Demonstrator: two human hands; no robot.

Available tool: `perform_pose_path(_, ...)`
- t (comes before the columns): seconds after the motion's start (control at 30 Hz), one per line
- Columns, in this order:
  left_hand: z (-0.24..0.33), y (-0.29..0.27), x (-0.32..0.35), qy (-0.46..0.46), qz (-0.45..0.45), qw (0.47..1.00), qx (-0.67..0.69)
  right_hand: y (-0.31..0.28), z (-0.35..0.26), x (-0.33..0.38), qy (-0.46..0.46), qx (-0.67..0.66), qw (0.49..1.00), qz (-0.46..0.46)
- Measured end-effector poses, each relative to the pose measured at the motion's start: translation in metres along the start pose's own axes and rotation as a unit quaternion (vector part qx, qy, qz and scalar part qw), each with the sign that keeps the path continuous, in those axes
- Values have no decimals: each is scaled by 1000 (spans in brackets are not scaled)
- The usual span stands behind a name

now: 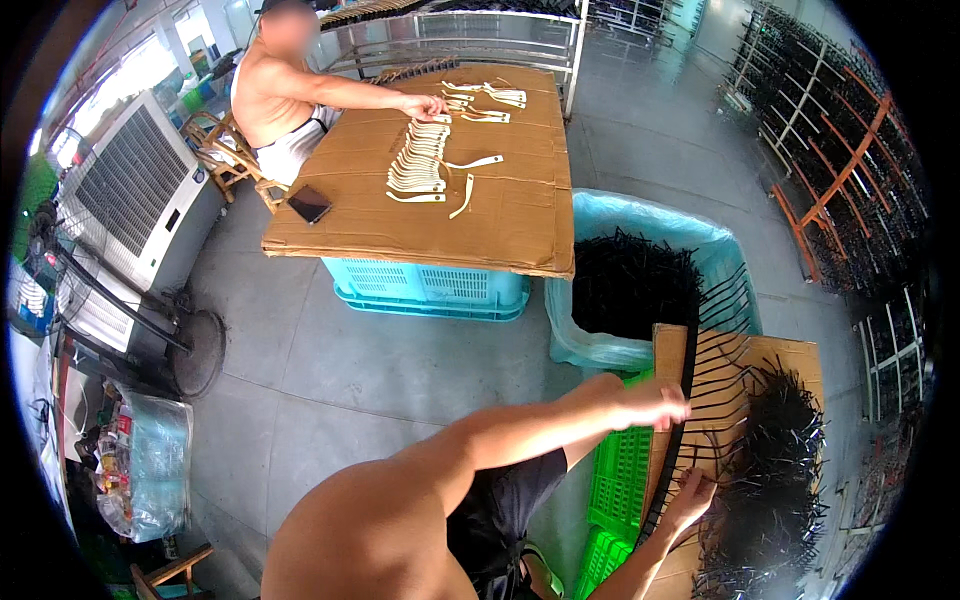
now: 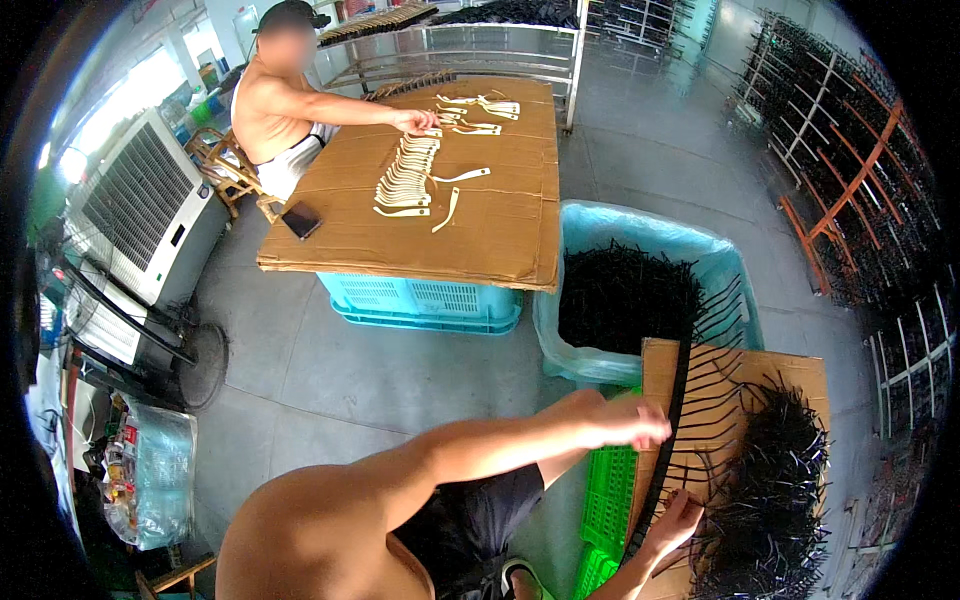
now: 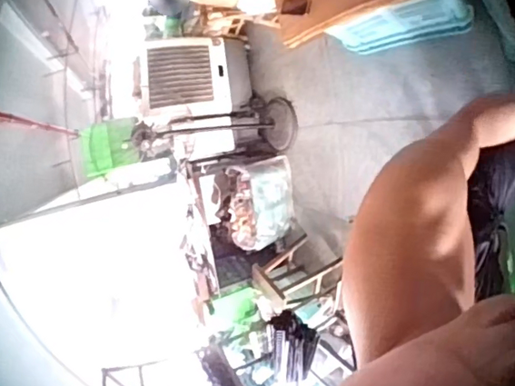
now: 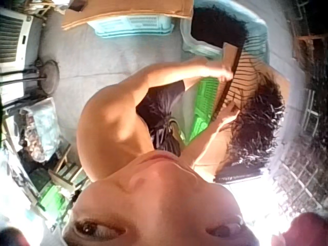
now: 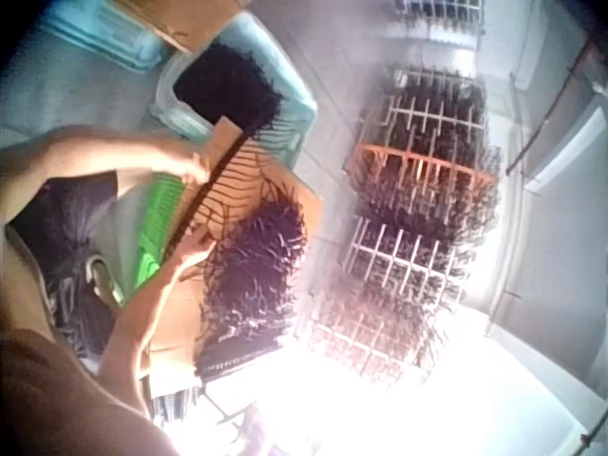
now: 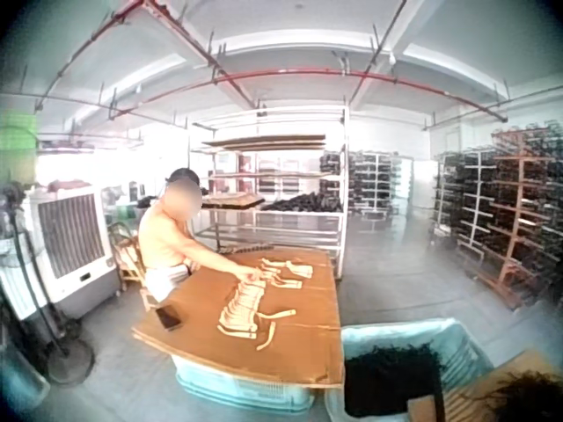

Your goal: The person inserts black plastic hooks into slots on a long black plastic bar, repeating the process to assemble multiple hangers. The person works by hand, placing each hook into the bar and arranging the finished units on a cardboard surface.

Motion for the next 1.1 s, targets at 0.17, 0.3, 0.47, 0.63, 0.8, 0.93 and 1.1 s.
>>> perform_pose_path(0.17, -63, 103, -25, 49, 64, 907, -414, -5, -6, 1, 12, 49, 999, -12)
perform_pose_path(0.3, -78, 114, -34, 142, 147, 881, -428, 0, -11, 2, 18, 74, 996, -38)
perform_pose_path(0.47, -84, 111, -37, 209, 161, 862, -432, -7, -6, 4, 44, 11, 999, 17)
perform_pose_path(0.63, -81, 110, -27, 268, 175, 863, -390, -8, -5, 5, 43, 79, 996, -4)
perform_pose_path(0.8, -80, 111, -31, 306, 176, 857, -375, -6, -8, 4, 31, 70, 997, -5)
perform_pose_path(0.93, -77, 111, -30, 319, 180, 858, -359, -5, -9, 4, 19, 101, 995, -20)
perform_pose_path(1.1, -74, 110, -26, 337, 165, 861, -345, -4, -7, 7, 29, 54, 998, 14)
Point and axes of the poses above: each hand's wrist, its own x-axis away from the middle knuckle, its own y-axis out of the palm, z = x × y, the point moved 10 cm from there along -x, towards the middle knuckle, and after that the axes turned 14 degrees about -y, right-handed, at the moved point
